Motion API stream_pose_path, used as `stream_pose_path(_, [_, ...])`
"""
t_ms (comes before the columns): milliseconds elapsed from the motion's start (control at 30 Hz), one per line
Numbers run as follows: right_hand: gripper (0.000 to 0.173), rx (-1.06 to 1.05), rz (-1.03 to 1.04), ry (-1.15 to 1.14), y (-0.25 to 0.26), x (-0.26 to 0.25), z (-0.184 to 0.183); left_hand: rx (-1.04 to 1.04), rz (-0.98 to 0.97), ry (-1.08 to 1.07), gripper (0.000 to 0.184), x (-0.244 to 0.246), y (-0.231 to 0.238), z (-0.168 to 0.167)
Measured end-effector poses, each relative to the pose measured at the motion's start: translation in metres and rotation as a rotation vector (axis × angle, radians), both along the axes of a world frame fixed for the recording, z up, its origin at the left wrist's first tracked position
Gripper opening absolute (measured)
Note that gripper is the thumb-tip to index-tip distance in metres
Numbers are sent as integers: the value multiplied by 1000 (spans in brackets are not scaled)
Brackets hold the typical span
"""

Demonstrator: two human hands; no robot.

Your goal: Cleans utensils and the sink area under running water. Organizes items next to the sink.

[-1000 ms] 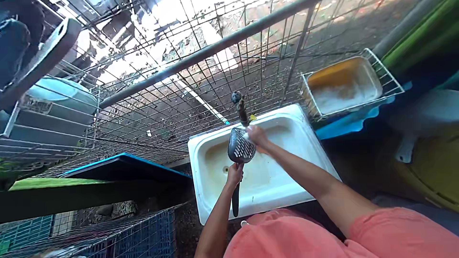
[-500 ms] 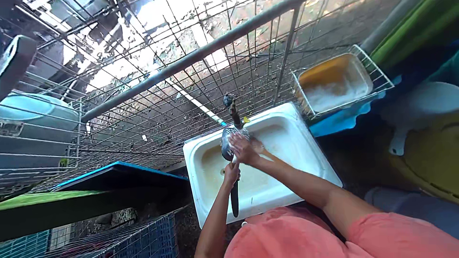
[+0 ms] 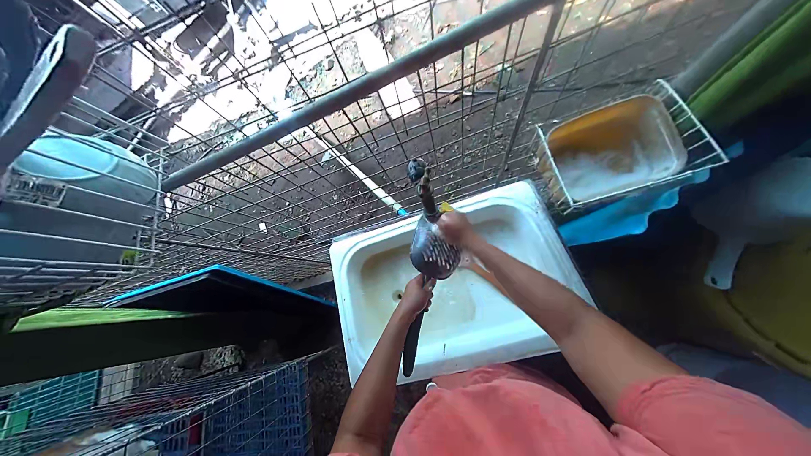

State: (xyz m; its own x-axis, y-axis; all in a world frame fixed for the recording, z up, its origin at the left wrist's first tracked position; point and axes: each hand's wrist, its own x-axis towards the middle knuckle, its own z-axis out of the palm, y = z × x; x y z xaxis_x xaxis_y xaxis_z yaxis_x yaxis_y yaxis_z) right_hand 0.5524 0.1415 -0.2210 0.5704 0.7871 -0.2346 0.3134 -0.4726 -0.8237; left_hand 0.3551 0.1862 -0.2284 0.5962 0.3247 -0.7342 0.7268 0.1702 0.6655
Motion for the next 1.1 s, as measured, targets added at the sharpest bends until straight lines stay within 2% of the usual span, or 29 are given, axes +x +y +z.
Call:
stream_pose_path(33, [37, -129, -30, 76, 6, 10, 2, -13, -39, 11, 25, 0, -3, 3])
stream_pose_path(67, [37, -151, -25, 25, 7, 5, -3, -10, -53, 11, 26, 2, -4, 5])
stream_pose_path(100, [35, -73, 6, -119, 3, -13, -9, 21, -54, 14, 28, 6, -2, 7])
stream_pose_path(167, [39, 203, 223, -483, -15, -56, -24, 144, -87, 48, 33, 11, 5, 9])
stream_pose_path(233, [36, 387, 383, -657, -21, -67, -29, 287, -243, 125, 33, 13, 8, 14])
stream_pose_path(300, [35, 208, 342, -511, -8, -42, -11, 373, -388, 188, 42, 19, 11, 23])
stream_pose_path(367, [34, -93, 116, -91, 14, -4, 13, 413, -464, 208, 48, 23, 10, 28])
stream_pose_path(400, [33, -136, 15, 20, 19, 8, 8, 412, -467, 204, 47, 24, 9, 26])
stream_pose_path(433, [34, -132, -7, 0, 20, 4, 2, 403, -458, 204, 45, 24, 9, 22])
stream_pose_path(467, [37, -100, 62, -144, 15, -13, -2, 397, -437, 206, 43, 24, 12, 20])
stream_pose_path(500, [42, -23, 216, -356, 9, -30, -8, 398, -412, 205, 39, 23, 14, 18])
stream_pose_path(533, [42, 130, 372, -553, 2, -42, -17, 406, -394, 194, 35, 21, 15, 17])
stream_pose_path(567, [41, 288, 469, -631, -3, -43, -22, 415, -396, 186, 34, 16, 14, 17])
stream_pose_path(600, [40, 367, 503, -599, -5, -36, -22, 421, -413, 188, 37, 11, 14, 21])
stream_pose_path(633, [37, 348, 469, -474, -4, -23, -14, 434, -430, 193, 41, 8, 14, 27])
stream_pose_path(733, [34, 120, 125, 73, 1, 10, 20, 454, -405, 155, 41, -5, 9, 33])
stream_pose_path(800, [23, 182, -17, 196, 7, 21, 18, 385, -270, 93, 40, -11, 9, 23])
stream_pose_path(833, [18, 242, -75, 219, 6, 21, 21, 277, -151, 39, 38, -17, 11, 15])
stream_pose_path(900, [20, 313, -145, 329, 1, 17, 26, -152, 14, -70, 37, -30, 21, 1])
stream_pose_path(967, [15, 331, -207, 540, -11, 9, 31, -584, -42, -234, 47, -47, 24, -13])
stream_pose_path(1000, [15, 328, -217, 647, -16, 10, 29, -672, -65, -322, 44, -49, 23, -15])
stream_pose_path(1033, [22, 365, -222, 715, -17, 21, 16, -668, -75, -377, 39, -46, 20, -11])
stream_pose_path(1067, [27, 386, -213, 677, -18, 35, 1, -607, -60, -373, 34, -41, 17, -4])
stream_pose_path(1100, [28, 329, -233, 527, -18, 47, -7, -523, -24, -327, 27, -35, 11, 3])
